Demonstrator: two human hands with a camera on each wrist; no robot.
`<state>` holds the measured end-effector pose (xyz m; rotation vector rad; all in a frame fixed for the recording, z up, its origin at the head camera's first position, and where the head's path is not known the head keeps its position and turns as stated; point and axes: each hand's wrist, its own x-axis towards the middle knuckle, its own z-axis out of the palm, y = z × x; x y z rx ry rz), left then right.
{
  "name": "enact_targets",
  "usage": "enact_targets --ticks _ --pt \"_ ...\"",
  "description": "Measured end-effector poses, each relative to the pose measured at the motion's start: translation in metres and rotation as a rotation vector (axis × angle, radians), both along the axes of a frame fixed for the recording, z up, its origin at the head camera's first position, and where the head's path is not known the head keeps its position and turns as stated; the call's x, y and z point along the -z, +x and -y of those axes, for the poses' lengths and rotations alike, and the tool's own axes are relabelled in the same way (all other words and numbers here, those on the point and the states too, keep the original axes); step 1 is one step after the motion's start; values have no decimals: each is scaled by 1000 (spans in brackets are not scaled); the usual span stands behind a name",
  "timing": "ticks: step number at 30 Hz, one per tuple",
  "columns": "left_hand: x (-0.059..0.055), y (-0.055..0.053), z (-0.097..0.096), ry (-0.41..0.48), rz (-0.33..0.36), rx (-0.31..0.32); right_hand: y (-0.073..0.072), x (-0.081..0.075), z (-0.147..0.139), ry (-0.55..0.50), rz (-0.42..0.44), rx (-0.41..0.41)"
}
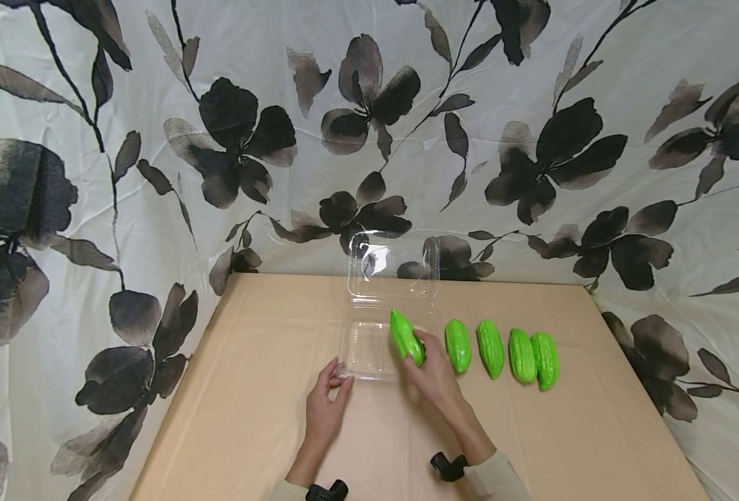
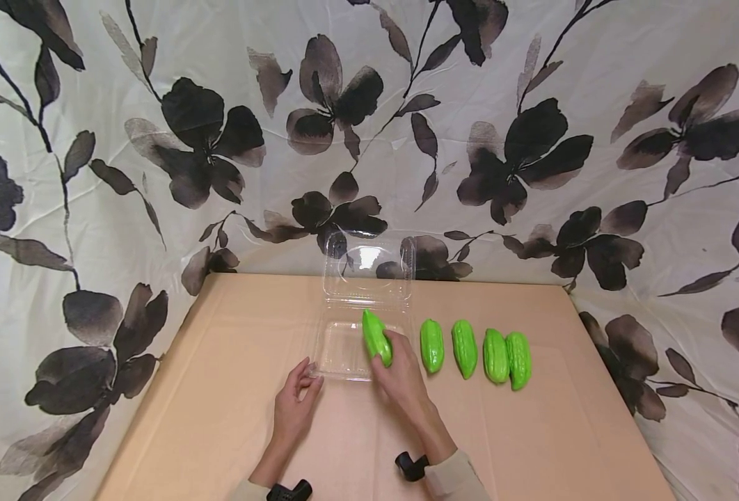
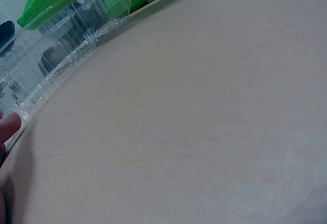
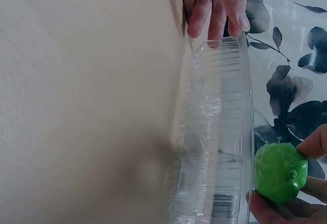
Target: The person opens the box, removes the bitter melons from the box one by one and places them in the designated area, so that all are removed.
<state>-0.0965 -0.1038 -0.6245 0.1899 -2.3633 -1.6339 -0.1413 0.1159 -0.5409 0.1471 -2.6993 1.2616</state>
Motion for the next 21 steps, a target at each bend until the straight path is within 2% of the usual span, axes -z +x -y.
enact_targets --ticks 12,21 --pt "0 0 0 -5 -23 1 1 -12 -10 -14 -19 8" --pt "1 1 0 -14 -35 2 1 -19 -24 13 -84 37"
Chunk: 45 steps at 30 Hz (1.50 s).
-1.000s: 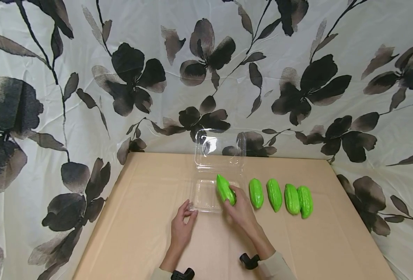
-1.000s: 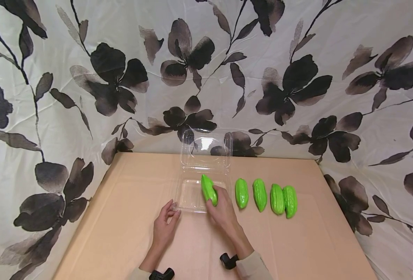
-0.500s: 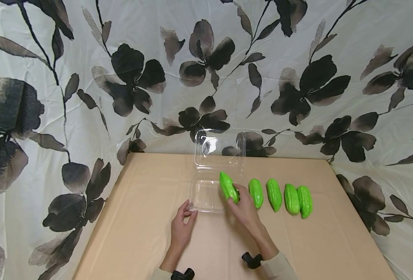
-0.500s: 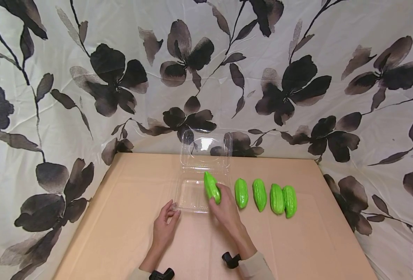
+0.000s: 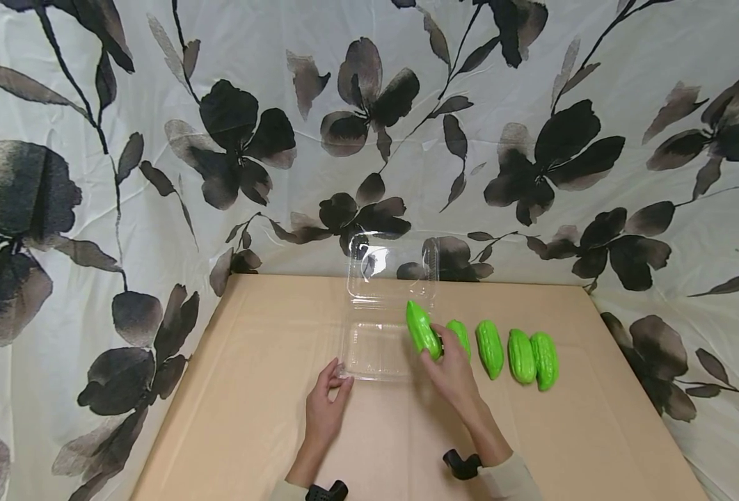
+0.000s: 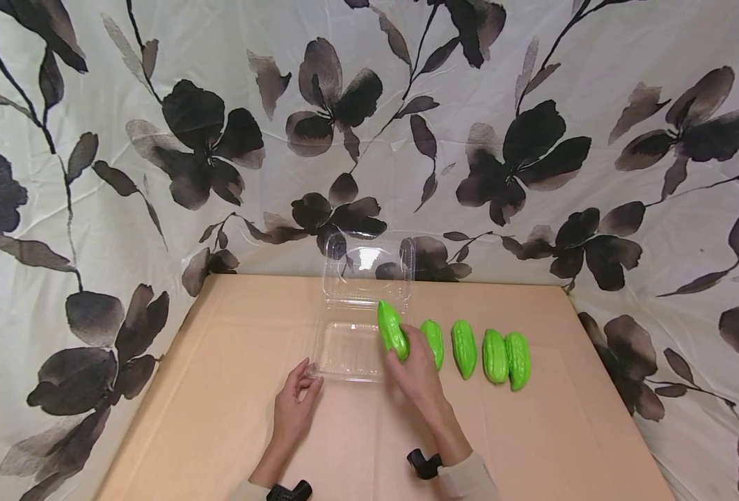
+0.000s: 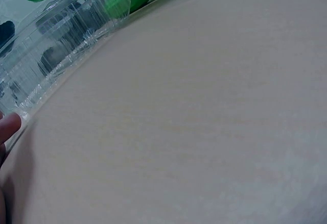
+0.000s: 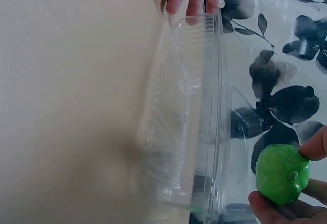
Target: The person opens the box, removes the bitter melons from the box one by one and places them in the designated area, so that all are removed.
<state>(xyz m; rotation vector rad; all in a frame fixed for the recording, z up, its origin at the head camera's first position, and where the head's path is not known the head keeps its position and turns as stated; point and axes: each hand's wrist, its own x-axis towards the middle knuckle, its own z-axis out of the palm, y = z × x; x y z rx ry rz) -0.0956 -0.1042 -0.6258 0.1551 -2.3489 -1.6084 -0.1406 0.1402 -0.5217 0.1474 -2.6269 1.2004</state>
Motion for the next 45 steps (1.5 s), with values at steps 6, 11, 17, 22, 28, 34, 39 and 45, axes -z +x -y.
enact_targets --ticks 6,11,17,22,28,34,39,45 --pt "1 0 0 -10 -10 -3 0 -3 -12 5 -34 27" --pt "2 -1 1 -6 -5 1 0 -7 -21 12 -68 53" --pt "3 -1 1 11 5 2 0 -9 -33 0 -34 71" --pt "2 0 0 -1 -4 -4 0 -11 -43 10 -30 99" --pt "1 -1 0 17 -1 -4 2 -13 -57 1 -79 154" --pt "1 -1 1 24 -9 1 3 -12 -72 -2 -88 198" --pt "2 -1 1 22 -14 2 4 -11 -84 22 -75 230" --pt "2 -1 0 31 -11 1 5 -10 -98 17 -39 275"
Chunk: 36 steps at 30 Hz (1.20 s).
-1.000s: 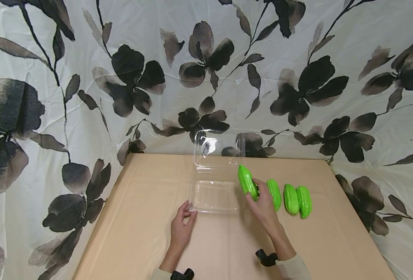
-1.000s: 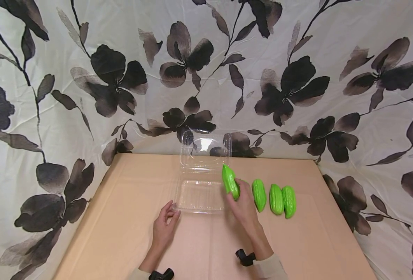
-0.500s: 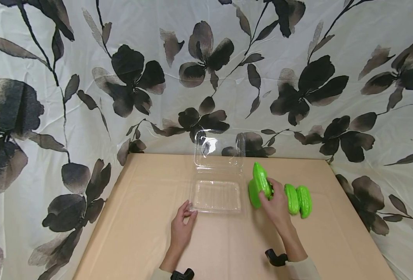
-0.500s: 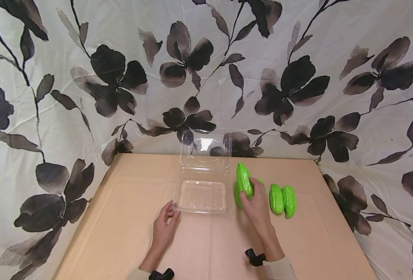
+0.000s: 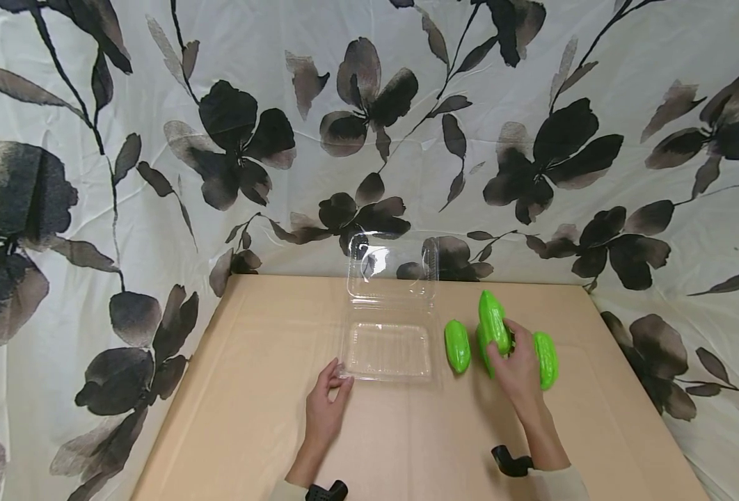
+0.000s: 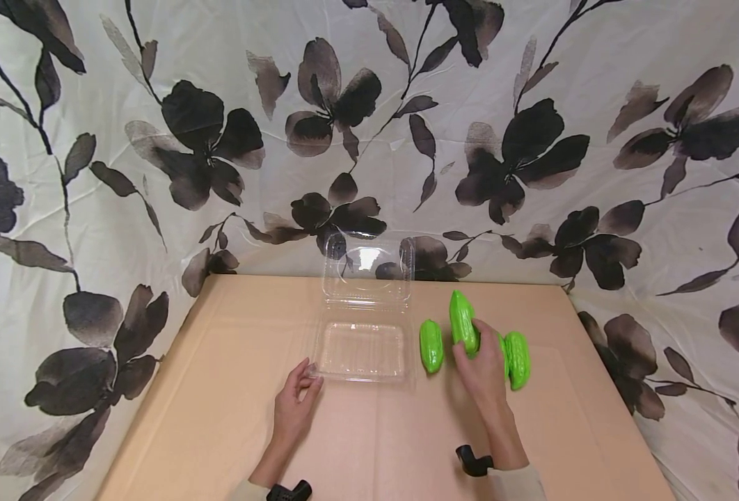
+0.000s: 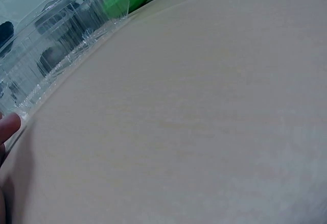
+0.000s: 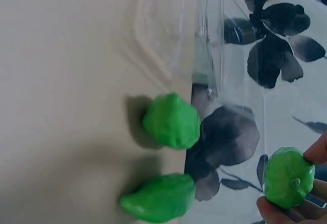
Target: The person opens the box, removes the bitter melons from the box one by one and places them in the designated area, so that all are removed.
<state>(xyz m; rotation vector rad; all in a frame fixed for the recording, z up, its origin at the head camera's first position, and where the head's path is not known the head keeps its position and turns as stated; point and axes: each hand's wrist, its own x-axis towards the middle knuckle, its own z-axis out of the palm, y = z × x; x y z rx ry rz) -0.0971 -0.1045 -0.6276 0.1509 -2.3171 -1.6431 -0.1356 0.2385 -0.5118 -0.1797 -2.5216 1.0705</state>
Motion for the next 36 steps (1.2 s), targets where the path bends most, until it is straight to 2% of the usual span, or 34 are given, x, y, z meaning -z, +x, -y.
enact_targets --ticks 6,15,21,27,36 --pt "-1 0 -1 -19 13 1 1 1 -16 10 -8 46" --pt "-2 0 -2 -23 14 3 5 -2 -41 3 43 114" --pt "-1 0 -1 -7 -6 3 6 2 -58 8 45 162" --pt "-1 1 -1 -3 3 7 6 7 -72 4 65 190" --pt "1 1 -2 -22 -12 0 10 13 -90 -8 69 241"
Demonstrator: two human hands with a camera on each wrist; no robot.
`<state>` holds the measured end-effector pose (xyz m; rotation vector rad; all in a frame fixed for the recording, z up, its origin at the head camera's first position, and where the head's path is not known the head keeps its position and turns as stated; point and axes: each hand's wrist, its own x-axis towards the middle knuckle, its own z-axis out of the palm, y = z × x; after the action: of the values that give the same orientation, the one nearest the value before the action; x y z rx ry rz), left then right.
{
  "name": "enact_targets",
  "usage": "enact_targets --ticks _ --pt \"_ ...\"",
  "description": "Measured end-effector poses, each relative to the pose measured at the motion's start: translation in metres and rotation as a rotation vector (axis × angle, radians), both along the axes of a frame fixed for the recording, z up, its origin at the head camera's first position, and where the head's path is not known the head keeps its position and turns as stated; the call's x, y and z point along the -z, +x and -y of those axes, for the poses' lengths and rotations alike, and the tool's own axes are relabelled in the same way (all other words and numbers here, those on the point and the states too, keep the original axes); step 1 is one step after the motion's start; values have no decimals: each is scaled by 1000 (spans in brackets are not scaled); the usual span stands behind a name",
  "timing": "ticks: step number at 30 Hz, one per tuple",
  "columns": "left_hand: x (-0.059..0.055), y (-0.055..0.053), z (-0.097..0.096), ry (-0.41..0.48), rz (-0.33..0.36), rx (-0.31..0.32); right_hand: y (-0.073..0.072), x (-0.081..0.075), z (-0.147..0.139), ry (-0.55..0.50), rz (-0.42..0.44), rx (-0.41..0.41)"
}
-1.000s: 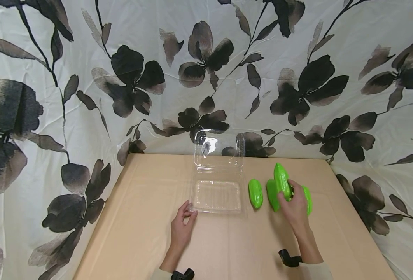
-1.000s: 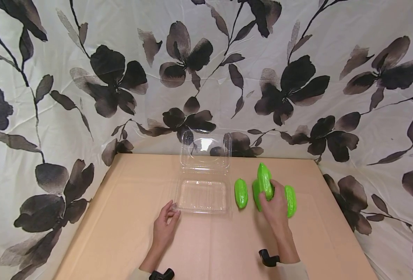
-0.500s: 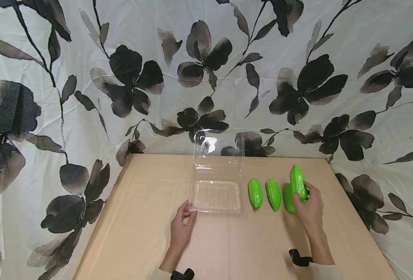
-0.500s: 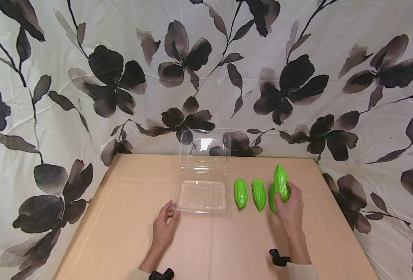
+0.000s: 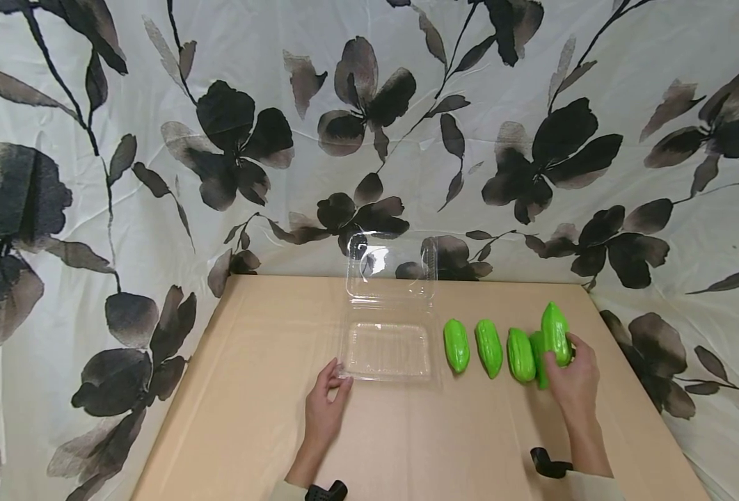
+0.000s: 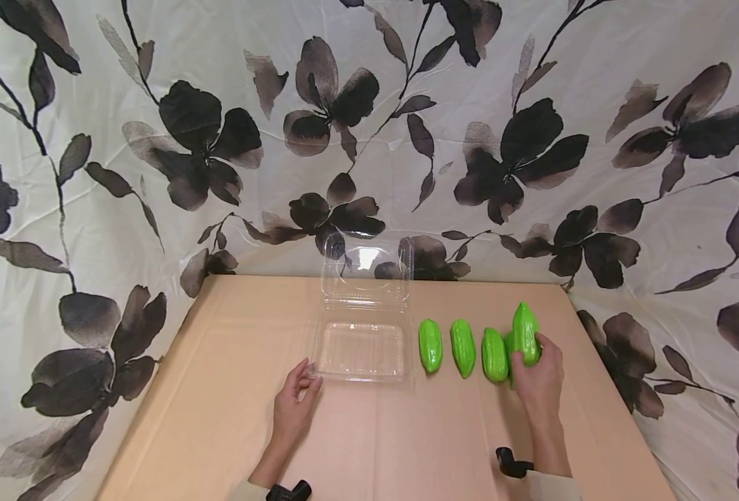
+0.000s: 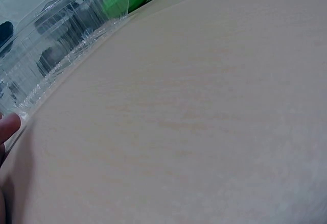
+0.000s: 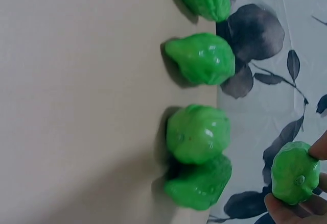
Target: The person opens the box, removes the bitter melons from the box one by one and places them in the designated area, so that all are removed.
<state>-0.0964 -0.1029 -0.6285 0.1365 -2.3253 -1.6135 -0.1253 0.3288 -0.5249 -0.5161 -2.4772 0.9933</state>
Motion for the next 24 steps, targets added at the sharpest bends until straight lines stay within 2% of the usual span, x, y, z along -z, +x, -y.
enact_targets --ticks 10,24 --pt "0 0 1 17 63 8 3 6 -23 0 39 41" --pt "-3 0 0 8 30 1 5 17 -42 -4 94 44"
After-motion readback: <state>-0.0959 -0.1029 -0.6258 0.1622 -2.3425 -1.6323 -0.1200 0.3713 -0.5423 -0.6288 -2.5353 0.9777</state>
